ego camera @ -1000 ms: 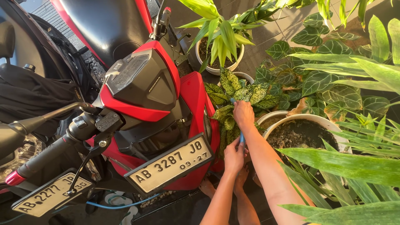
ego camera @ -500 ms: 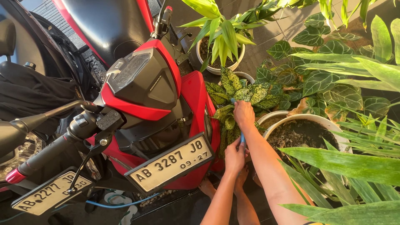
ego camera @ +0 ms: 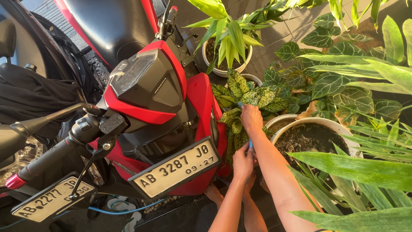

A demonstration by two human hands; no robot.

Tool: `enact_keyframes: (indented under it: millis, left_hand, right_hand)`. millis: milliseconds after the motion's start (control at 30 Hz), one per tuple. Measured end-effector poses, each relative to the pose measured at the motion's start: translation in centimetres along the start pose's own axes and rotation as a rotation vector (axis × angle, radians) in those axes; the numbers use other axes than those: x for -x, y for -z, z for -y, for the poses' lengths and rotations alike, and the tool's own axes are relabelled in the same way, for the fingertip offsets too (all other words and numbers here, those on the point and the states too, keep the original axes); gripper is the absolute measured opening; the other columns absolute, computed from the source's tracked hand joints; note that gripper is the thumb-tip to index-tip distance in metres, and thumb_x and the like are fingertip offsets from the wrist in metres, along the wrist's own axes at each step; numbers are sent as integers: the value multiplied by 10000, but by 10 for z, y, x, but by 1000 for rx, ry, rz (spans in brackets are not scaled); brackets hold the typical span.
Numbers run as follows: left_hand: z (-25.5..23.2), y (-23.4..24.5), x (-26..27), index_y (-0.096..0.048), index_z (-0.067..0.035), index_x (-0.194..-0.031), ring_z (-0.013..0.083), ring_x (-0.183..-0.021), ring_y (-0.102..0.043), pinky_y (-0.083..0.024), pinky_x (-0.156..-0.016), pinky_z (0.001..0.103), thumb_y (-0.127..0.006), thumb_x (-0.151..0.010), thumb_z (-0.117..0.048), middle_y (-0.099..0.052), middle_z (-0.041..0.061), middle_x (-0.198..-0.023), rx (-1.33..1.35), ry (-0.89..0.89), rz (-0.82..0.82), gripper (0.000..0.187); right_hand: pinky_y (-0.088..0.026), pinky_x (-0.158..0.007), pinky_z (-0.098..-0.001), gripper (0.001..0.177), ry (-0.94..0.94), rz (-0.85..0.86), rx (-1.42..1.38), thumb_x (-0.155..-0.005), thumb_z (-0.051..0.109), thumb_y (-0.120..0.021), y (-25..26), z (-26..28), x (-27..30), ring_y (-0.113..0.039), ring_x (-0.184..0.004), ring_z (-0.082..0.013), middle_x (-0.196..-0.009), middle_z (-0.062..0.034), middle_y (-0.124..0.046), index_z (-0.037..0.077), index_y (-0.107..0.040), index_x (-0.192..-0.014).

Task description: Watering several potted plants in a garden using a blue hose.

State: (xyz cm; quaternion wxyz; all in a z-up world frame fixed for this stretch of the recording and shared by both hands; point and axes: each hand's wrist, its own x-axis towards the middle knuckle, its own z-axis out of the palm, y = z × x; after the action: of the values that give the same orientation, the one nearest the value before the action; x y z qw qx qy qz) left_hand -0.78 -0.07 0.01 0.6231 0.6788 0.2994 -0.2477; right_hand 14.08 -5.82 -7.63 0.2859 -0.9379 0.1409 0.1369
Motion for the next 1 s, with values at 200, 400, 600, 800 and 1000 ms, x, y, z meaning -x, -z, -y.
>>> enact_keyframes:
  millis: [200, 400, 600, 800, 1000]
  left_hand:
    - [-1, 3, 1, -647, -102, -1388, 95, -608, -637, -543, -652, 295, -527, -1010, -170, -698, 42, -727, -32, -7, 12, 402]
    - [2, 2, 0, -650, -94, -1388, 99, -610, -630, -546, -647, 301, -531, -1009, -162, -695, 45, -722, -3, -19, 11, 403]
    - [0, 2, -1, -646, -93, -1392, 90, -615, -621, -547, -651, 296, -528, -1014, -158, -688, 38, -727, 8, -27, 14, 402]
    - [-2, 2, 1, -657, -88, -1376, 89, -619, -619, -551, -646, 291, -527, -1013, -158, -678, 35, -727, 21, -24, 11, 392]
    - [4, 0, -2, -647, -55, -1371, 97, -645, -631, -553, -643, 294, -524, -1022, -150, -677, 42, -740, 57, -86, 25, 383]
  right_hand:
    - [-549, -727, -540, 244, 21, -23, -19, -1014, 246, -589, -3, -4, 0, -687, -810, -456, -856, -243, -709, 87, -773, -1045]
    - [-550, -736, -540, 252, 2, -4, -15, -1024, 247, -580, 4, 1, 3, -689, -818, -455, -862, -240, -711, 88, -773, -1052]
    - [-560, -761, -529, 265, 1, -21, -26, -1028, 248, -571, 5, 2, 1, -697, -834, -448, -880, -244, -719, 97, -770, -1116]
    - [-561, -759, -530, 279, 25, -61, -20, -1014, 244, -573, 2, -3, 0, -699, -845, -448, -912, -246, -722, 92, -766, -1144]
    - [-563, -773, -530, 277, 37, -66, -18, -1017, 248, -580, -1, -7, -2, -700, -844, -452, -908, -256, -720, 88, -771, -1140]
